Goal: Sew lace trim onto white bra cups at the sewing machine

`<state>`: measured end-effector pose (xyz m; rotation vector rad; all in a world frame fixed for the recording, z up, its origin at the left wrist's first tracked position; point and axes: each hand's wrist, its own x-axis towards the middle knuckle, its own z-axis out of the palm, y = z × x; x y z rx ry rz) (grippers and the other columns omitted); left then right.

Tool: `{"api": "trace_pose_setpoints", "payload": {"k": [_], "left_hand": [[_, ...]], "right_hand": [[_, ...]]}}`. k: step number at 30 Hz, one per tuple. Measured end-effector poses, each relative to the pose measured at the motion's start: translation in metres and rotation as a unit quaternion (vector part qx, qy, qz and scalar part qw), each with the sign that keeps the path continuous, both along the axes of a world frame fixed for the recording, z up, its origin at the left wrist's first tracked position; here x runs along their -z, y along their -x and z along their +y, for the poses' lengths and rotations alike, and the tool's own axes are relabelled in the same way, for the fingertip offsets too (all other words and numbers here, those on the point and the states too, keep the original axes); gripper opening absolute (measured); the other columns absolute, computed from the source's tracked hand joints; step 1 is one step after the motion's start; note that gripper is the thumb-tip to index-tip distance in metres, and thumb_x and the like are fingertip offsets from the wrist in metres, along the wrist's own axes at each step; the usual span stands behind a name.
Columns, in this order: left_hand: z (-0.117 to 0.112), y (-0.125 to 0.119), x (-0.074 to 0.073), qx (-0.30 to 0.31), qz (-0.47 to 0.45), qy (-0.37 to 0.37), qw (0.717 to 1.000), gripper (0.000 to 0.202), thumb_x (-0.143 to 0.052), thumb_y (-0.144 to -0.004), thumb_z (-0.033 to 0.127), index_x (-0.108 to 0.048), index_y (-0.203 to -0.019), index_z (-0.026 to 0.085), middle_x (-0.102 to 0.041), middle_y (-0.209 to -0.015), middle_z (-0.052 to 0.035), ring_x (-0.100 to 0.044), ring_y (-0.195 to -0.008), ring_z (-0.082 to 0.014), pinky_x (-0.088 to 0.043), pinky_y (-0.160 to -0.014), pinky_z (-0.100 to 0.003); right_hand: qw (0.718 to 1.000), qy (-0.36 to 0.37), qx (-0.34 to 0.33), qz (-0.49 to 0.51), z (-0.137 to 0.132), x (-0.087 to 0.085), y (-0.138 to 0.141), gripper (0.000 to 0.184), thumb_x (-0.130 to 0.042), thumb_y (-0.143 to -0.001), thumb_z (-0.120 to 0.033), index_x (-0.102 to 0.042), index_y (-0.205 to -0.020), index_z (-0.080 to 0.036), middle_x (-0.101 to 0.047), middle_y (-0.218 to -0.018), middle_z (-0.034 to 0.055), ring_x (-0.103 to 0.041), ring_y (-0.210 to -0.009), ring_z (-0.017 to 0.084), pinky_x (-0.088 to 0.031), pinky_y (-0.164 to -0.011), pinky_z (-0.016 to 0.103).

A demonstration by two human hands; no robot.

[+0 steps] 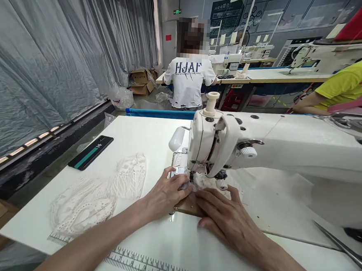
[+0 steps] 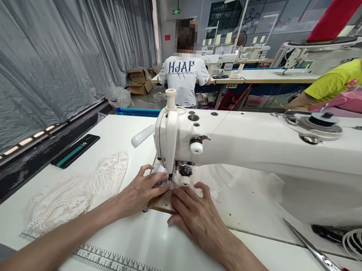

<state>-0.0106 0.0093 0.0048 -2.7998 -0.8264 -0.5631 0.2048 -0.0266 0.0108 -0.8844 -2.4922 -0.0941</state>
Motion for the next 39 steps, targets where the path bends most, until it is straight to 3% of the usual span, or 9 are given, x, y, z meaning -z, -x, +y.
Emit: {"api": "trace_pose_setpoints", "payload": {"k": [6,16,26,31,34,37,39], "left_hand": [[0.001,0.003,0.0,0.009,0.001,0.002,1.0,0.029,-0.043,-0.088,0.01,-0.053,-0.114,0.015,-0.059,-0.112,-0.0116,-0.056,-0.105,-0.0177,-0.025,-0.1,-0.046],[0.0,0.002,-0.004,-0.003,0.021,-0.006,1.0,0.031,-0.036,-0.09,0.007,-0.05,-0.117,0.014,-0.059,-0.112,-0.0124,-0.053,-0.109,-0.019,-0.027,-0.1,-0.047],[-0.001,0.005,-0.005,-0.07,0.014,-0.019,0.997,0.032,-0.034,-0.083,-0.003,-0.052,-0.104,0.014,-0.061,-0.091,-0.0069,-0.055,-0.08,-0.0158,-0.032,-0.085,-0.038],[-0.008,0.003,-0.01,-0.103,-0.041,0.041,0.993,0.027,-0.036,-0.09,0.012,-0.049,-0.114,0.016,-0.061,-0.093,-0.0072,-0.054,-0.082,-0.0181,-0.034,-0.079,-0.038],[-0.019,-0.002,-0.018,-0.146,-0.056,0.098,0.983,0.026,-0.033,-0.094,0.024,-0.051,-0.111,0.016,-0.061,-0.092,-0.0077,-0.053,-0.086,-0.0202,-0.036,-0.076,-0.038],[-0.031,-0.01,-0.019,-0.189,-0.05,0.126,0.973,0.024,-0.038,-0.092,0.031,-0.055,-0.094,0.014,-0.058,-0.096,-0.0093,-0.051,-0.088,-0.0219,-0.038,-0.075,-0.038],[-0.036,-0.014,-0.014,-0.22,-0.048,0.123,0.967,0.026,-0.046,-0.089,0.037,-0.054,-0.089,0.013,-0.055,-0.1,-0.0113,-0.049,-0.09,-0.0238,-0.039,-0.074,-0.039]], "right_hand": [[0.999,0.011,0.002,0.04,-0.003,0.0,0.004,0.039,-0.03,-0.098,-0.039,-0.061,-0.093,-0.017,-0.068,-0.088,0.0052,-0.059,-0.08,0.019,-0.028,-0.081,0.039],[0.999,0.0,0.024,0.025,0.0,-0.001,0.007,0.04,-0.03,-0.097,-0.041,-0.062,-0.096,-0.017,-0.068,-0.089,0.0059,-0.058,-0.08,0.019,-0.028,-0.078,0.038],[0.997,-0.022,0.065,0.019,0.011,0.008,0.002,0.033,-0.034,-0.097,-0.036,-0.061,-0.1,-0.016,-0.067,-0.103,0.0088,-0.06,-0.083,0.02,-0.027,-0.085,0.042],[0.997,-0.013,0.052,0.051,0.001,-0.001,0.014,0.039,-0.03,-0.098,-0.036,-0.062,-0.091,-0.016,-0.069,-0.089,0.008,-0.061,-0.076,0.019,-0.034,-0.077,0.039],[0.995,0.066,-0.037,0.07,-0.019,-0.013,0.022,0.047,-0.026,-0.097,-0.044,-0.061,-0.088,-0.015,-0.066,-0.074,0.006,-0.06,-0.066,0.017,-0.041,-0.067,0.033],[0.975,0.144,-0.123,0.119,-0.031,-0.021,0.021,0.043,-0.026,-0.097,-0.043,-0.061,-0.093,-0.017,-0.067,-0.082,0.006,-0.062,-0.073,0.015,-0.046,-0.067,0.028],[0.976,0.132,-0.078,0.155,-0.026,-0.019,0.015,0.034,-0.031,-0.098,-0.036,-0.061,-0.094,-0.018,-0.067,-0.086,0.0068,-0.062,-0.078,0.016,-0.048,-0.067,0.028]]}}
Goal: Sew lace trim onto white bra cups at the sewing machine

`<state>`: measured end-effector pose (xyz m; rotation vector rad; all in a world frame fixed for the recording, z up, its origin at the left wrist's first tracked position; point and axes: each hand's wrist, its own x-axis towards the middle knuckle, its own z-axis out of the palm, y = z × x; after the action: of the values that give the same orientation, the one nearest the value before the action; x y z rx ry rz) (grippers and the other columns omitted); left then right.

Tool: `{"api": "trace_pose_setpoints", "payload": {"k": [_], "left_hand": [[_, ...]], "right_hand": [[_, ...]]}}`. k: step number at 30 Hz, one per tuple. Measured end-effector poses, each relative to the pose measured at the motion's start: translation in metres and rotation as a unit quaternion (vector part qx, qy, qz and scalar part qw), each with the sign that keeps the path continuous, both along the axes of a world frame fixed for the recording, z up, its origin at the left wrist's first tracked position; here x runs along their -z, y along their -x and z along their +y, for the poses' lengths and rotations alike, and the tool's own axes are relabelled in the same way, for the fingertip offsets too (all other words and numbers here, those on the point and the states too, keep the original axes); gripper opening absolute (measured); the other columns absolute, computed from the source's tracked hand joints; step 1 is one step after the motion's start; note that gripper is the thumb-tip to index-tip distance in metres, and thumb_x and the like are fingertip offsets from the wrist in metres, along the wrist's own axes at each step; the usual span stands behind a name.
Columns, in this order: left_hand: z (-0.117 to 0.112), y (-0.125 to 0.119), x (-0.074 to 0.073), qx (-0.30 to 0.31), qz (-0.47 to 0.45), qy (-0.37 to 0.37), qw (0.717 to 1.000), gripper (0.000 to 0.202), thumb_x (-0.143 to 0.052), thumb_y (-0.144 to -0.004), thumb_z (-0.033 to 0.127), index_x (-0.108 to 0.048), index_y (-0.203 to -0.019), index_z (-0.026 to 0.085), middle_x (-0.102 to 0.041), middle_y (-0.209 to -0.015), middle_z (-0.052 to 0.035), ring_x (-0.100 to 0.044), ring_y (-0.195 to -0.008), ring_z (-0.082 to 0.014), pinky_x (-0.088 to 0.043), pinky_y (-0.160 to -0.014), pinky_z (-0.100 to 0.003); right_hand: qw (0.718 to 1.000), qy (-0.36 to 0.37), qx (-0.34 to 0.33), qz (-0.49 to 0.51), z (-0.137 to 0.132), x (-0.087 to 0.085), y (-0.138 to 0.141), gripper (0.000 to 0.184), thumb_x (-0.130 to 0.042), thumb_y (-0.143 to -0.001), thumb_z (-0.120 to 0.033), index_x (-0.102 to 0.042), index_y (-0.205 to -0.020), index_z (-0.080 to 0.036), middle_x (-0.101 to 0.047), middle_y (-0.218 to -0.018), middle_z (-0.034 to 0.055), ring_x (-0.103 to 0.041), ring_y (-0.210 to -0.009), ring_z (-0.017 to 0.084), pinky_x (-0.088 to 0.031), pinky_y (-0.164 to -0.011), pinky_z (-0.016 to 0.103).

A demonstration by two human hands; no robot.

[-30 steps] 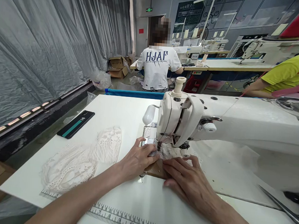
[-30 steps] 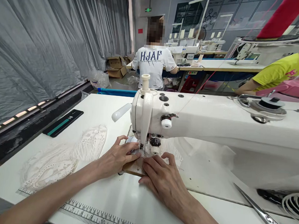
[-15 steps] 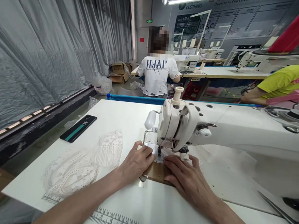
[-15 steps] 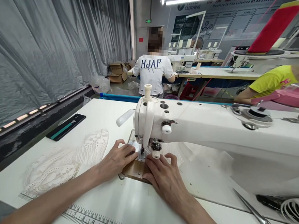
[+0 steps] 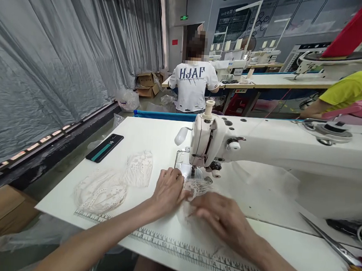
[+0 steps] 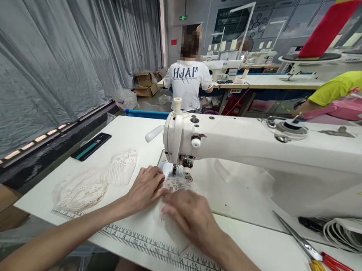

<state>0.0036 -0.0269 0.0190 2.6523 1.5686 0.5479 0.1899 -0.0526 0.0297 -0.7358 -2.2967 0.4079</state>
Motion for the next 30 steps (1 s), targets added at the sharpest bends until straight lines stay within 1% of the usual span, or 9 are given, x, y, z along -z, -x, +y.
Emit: {"api": "trace_pose_setpoints", "payload": {"k": [3,5,8,12,14,20,25,27,30], "left_hand": [[-0.005,-0.004,0.006,-0.038,0.018,-0.013,0.999,0.036,-0.053,-0.082,0.047,-0.051,-0.092,0.013,-0.051,-0.101,-0.0133,-0.046,-0.09,-0.026,-0.04,-0.072,-0.04],[-0.008,-0.005,0.005,-0.048,0.034,-0.01,0.998,0.039,-0.056,-0.079,0.05,-0.05,-0.09,0.013,-0.051,-0.097,-0.0126,-0.046,-0.088,-0.0258,-0.04,-0.071,-0.04],[-0.017,-0.004,-0.003,-0.046,0.044,0.045,0.997,0.038,-0.064,-0.074,0.047,-0.049,-0.086,0.014,-0.053,-0.09,-0.0094,-0.047,-0.082,-0.0238,-0.04,-0.069,-0.037],[-0.042,0.005,-0.017,-0.018,-0.017,0.173,0.985,0.033,-0.069,-0.072,0.038,-0.049,-0.088,0.016,-0.053,-0.073,-0.0003,-0.049,-0.073,-0.0192,-0.039,-0.066,-0.032],[-0.058,0.011,-0.023,-0.006,-0.075,0.25,0.965,0.028,-0.067,-0.073,0.032,-0.051,-0.09,0.017,-0.051,-0.068,0.0027,-0.048,-0.07,-0.0167,-0.037,-0.062,-0.027],[-0.103,0.02,-0.032,0.022,-0.266,0.404,0.875,0.037,-0.074,-0.062,0.04,-0.057,-0.084,0.016,-0.05,-0.082,0.001,-0.045,-0.076,-0.0129,-0.034,-0.064,-0.023],[-0.134,0.014,-0.028,0.065,-0.492,0.559,0.664,0.036,-0.073,-0.066,0.039,-0.055,-0.082,0.012,-0.052,-0.073,0.0001,-0.046,-0.066,-0.009,-0.036,-0.063,-0.021],[-0.145,0.013,-0.023,0.091,-0.509,0.572,0.637,0.036,-0.075,-0.065,0.035,-0.057,-0.086,0.011,-0.055,-0.074,-0.001,-0.048,-0.065,-0.0088,-0.037,-0.061,-0.021],[-0.157,0.016,-0.016,0.126,-0.478,0.576,0.651,0.036,-0.076,-0.064,0.032,-0.06,-0.09,0.011,-0.057,-0.075,-0.001,-0.049,-0.066,-0.0086,-0.037,-0.061,-0.02]], "right_hand": [[0.984,-0.059,0.155,-0.064,0.019,0.013,-0.006,0.026,-0.039,-0.095,-0.032,-0.059,-0.099,-0.015,-0.066,-0.092,0.0119,-0.059,-0.081,0.023,-0.048,-0.067,0.036],[0.969,-0.092,0.193,-0.126,0.028,0.02,-0.003,0.026,-0.046,-0.091,-0.034,-0.057,-0.103,-0.014,-0.063,-0.101,0.0156,-0.057,-0.089,0.028,-0.046,-0.07,0.042],[0.973,-0.058,0.154,-0.161,0.026,0.02,0.004,0.026,-0.057,-0.085,-0.031,-0.056,-0.104,-0.014,-0.062,-0.1,0.0137,-0.056,-0.091,0.028,-0.044,-0.072,0.042],[0.984,0.096,0.082,-0.128,-0.001,0.004,0.006,0.016,-0.053,-0.086,-0.025,-0.055,-0.1,-0.019,-0.057,-0.071,-0.0007,-0.053,-0.062,0.016,-0.044,-0.066,0.032],[0.982,0.143,0.064,-0.106,-0.019,-0.006,0.003,0.012,-0.051,-0.086,-0.028,-0.058,-0.093,-0.02,-0.052,-0.066,-0.0025,-0.051,-0.059,0.014,-0.043,-0.064,0.029],[0.983,0.167,0.054,-0.058,-0.084,-0.031,-0.003,0.017,-0.048,-0.09,-0.034,-0.06,-0.096,-0.024,-0.053,-0.071,0.0002,-0.05,-0.065,0.015,-0.041,-0.059,0.025],[0.982,0.166,0.076,-0.045,-0.128,-0.026,-0.012,0.029,-0.049,-0.09,-0.041,-0.052,-0.114,-0.025,-0.055,-0.08,0.0015,-0.052,-0.073,0.016,-0.044,-0.074,0.031],[0.973,0.216,0.076,-0.006,-0.139,-0.019,-0.014,0.051,-0.055,-0.083,-0.052,-0.042,-0.126,-0.025,-0.055,-0.094,0.005,-0.053,-0.082,0.018,-0.045,-0.074,0.03],[0.943,0.326,0.031,0.056,-0.15,-0.01,-0.009,0.062,-0.058,-0.075,-0.062,-0.046,-0.122,-0.023,-0.054,-0.105,0.0066,-0.052,-0.093,0.02,-0.045,-0.077,0.03]]}}
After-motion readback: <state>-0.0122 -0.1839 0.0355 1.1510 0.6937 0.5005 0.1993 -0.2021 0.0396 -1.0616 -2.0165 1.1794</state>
